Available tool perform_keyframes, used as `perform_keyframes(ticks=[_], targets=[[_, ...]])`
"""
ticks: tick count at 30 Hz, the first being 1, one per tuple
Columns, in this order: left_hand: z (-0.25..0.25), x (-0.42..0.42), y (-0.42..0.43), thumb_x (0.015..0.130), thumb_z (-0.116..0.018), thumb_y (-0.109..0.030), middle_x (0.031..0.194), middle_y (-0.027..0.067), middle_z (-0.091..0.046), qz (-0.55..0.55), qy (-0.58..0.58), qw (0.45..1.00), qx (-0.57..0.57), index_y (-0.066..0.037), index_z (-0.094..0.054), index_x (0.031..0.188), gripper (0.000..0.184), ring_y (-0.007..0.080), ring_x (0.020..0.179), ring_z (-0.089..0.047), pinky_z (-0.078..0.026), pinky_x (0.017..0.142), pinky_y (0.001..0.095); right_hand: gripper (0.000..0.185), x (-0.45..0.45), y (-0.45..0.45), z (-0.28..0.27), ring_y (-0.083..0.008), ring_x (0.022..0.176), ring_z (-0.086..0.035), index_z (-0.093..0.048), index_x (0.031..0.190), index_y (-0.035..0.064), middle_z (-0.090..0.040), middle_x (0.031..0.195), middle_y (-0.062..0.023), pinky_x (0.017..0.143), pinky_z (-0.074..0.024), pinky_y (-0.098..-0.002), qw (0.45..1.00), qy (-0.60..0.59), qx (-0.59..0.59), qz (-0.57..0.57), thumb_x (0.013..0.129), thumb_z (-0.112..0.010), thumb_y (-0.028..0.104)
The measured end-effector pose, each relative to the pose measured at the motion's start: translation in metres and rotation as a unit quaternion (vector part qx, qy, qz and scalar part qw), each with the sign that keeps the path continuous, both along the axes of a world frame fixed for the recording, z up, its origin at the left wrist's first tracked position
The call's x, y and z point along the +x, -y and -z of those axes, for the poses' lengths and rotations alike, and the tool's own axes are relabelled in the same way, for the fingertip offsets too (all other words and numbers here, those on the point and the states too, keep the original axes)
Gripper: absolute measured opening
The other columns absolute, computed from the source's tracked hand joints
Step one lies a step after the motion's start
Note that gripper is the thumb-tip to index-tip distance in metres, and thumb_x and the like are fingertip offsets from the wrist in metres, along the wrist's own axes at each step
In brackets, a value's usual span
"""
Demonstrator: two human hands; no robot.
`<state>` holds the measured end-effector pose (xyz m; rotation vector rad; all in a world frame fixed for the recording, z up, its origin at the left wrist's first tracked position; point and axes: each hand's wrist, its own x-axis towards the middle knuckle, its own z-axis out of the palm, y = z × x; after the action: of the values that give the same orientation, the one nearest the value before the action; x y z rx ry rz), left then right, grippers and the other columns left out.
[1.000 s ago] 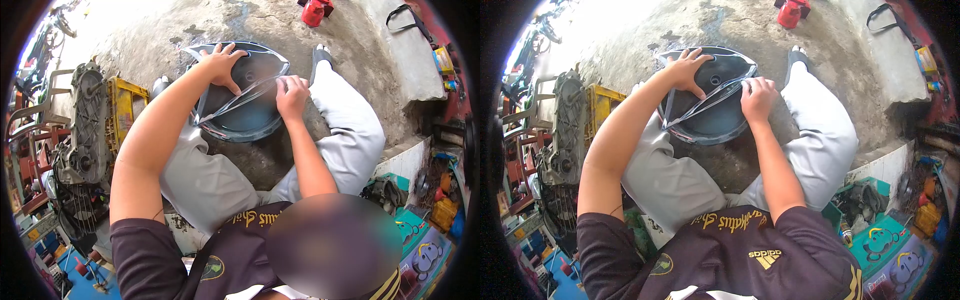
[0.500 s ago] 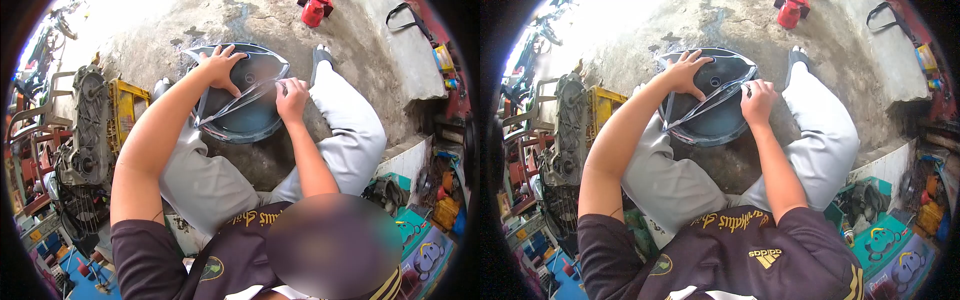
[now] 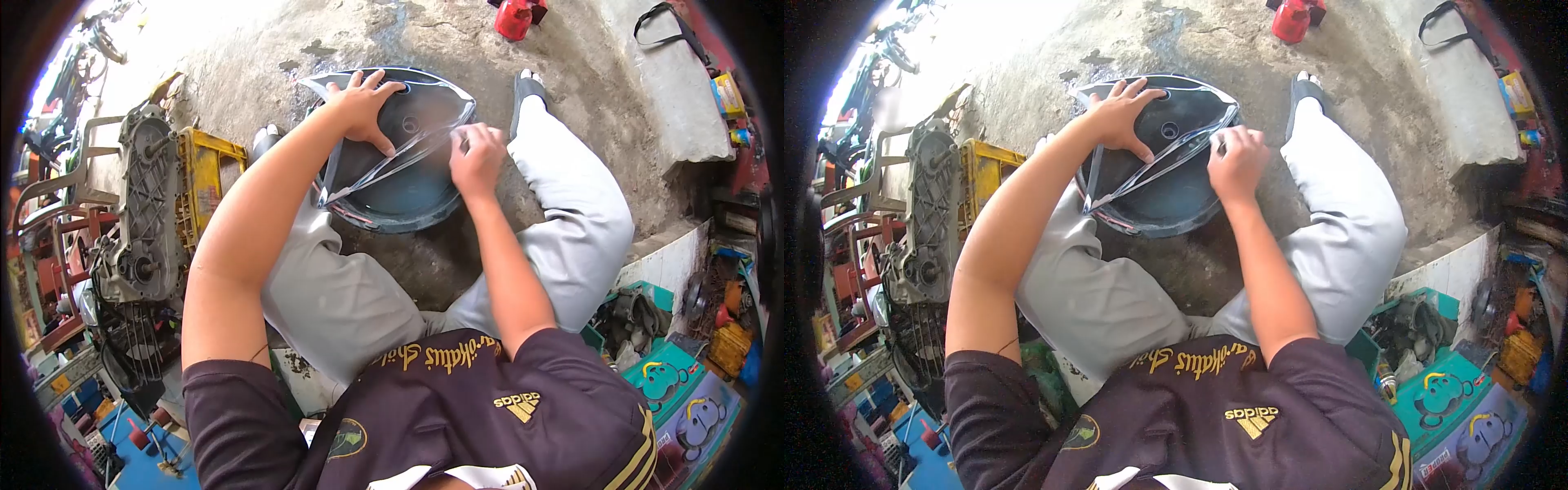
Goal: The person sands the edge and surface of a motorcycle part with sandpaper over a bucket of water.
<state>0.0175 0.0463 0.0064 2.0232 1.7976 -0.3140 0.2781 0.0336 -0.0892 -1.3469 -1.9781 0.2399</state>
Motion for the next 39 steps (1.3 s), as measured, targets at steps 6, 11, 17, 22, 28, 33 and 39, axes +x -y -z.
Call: perform_keyframes(ticks=[6,11,17,22,28,33,39], targets=[[0.002,0.000,-0.001,0.048,-0.102,-0.062,0.180,0.0129,-0.022,0.002,0.001,1.000,0.006,-0.037,-0.033,0.167,0.140,0.0476,0.163,-0.020,-0.029,0.114,0.0849,0.010,0.005,-0.014,0.006,-0.0311,0.103,-0.066,-0.074,0.090,0.0128,-0.073,0.098,-0.0020,0.088,-0.0512,-0.0482,0.999,-0.004,-0.009,0.050,0.087,-0.081,0.020],[-0.001,0.002,-0.002,0.049,-0.102,-0.062,0.180,0.0126,-0.022,0.003,-0.007,1.000,-0.002,-0.037,-0.033,0.167,0.139,0.0471,0.163,-0.020,-0.029,0.114,0.0851,0.010,0.001,-0.002,0.000,-0.0312,0.107,-0.064,-0.073,0.091,0.0150,-0.072,0.099,-0.0009,0.090,-0.0471,-0.0490,0.999,0.032,0.009,0.034,0.088,-0.080,0.022],[-0.003,0.001,0.001,0.049,-0.102,-0.061,0.180,0.0121,-0.021,-0.001,0.000,1.000,-0.002,-0.038,-0.034,0.167,0.138,0.0468,0.164,-0.019,-0.028,0.114,0.0854,0.007,-0.002,-0.003,-0.002,-0.0280,0.107,-0.064,-0.072,0.088,0.0188,-0.071,0.097,0.0007,0.091,-0.0439,-0.0490,0.999,0.031,-0.011,0.019,0.085,-0.079,0.020],[-0.001,0.001,0.000,0.048,-0.102,-0.060,0.180,0.0121,-0.021,-0.005,0.001,1.000,-0.007,-0.038,-0.034,0.167,0.139,0.0470,0.164,-0.019,-0.026,0.115,0.0867,0.008,0.004,-0.013,0.003,-0.0273,0.109,-0.065,-0.072,0.087,0.0198,-0.072,0.097,0.0019,0.091,-0.0450,-0.0496,0.997,0.022,-0.026,0.070,0.084,-0.080,0.020],[-0.003,0.002,-0.003,0.049,-0.102,-0.060,0.180,0.0122,-0.021,-0.004,0.003,1.000,-0.007,-0.038,-0.034,0.166,0.138,0.0476,0.164,-0.018,-0.025,0.115,0.0870,0.008,0.001,0.000,0.006,-0.0273,0.111,-0.064,-0.073,0.093,0.0178,-0.072,0.099,0.0023,0.093,-0.0425,-0.0524,1.000,0.016,-0.020,0.015,0.089,-0.080,0.021],[-0.001,0.000,-0.001,0.049,-0.102,-0.060,0.180,0.0124,-0.021,-0.003,0.014,1.000,0.000,-0.038,-0.034,0.166,0.138,0.0488,0.164,-0.018,-0.024,0.116,0.0864,0.008,0.006,-0.012,0.009,-0.0277,0.110,-0.063,-0.074,0.093,0.0169,-0.072,0.100,0.0008,0.094,-0.0422,-0.0519,0.997,0.012,-0.052,0.050,0.088,-0.079,0.019],[-0.001,0.002,-0.001,0.049,-0.103,-0.059,0.180,0.0127,-0.022,-0.006,0.002,1.000,-0.002,-0.038,-0.034,0.166,0.138,0.0475,0.163,-0.019,-0.026,0.115,0.0856,0.008,0.004,-0.006,0.002,-0.0271,0.108,-0.064,-0.075,0.093,0.0160,-0.073,0.099,0.0009,0.094,-0.0420,-0.0490,0.999,0.026,-0.010,0.031,0.087,-0.078,0.019]])
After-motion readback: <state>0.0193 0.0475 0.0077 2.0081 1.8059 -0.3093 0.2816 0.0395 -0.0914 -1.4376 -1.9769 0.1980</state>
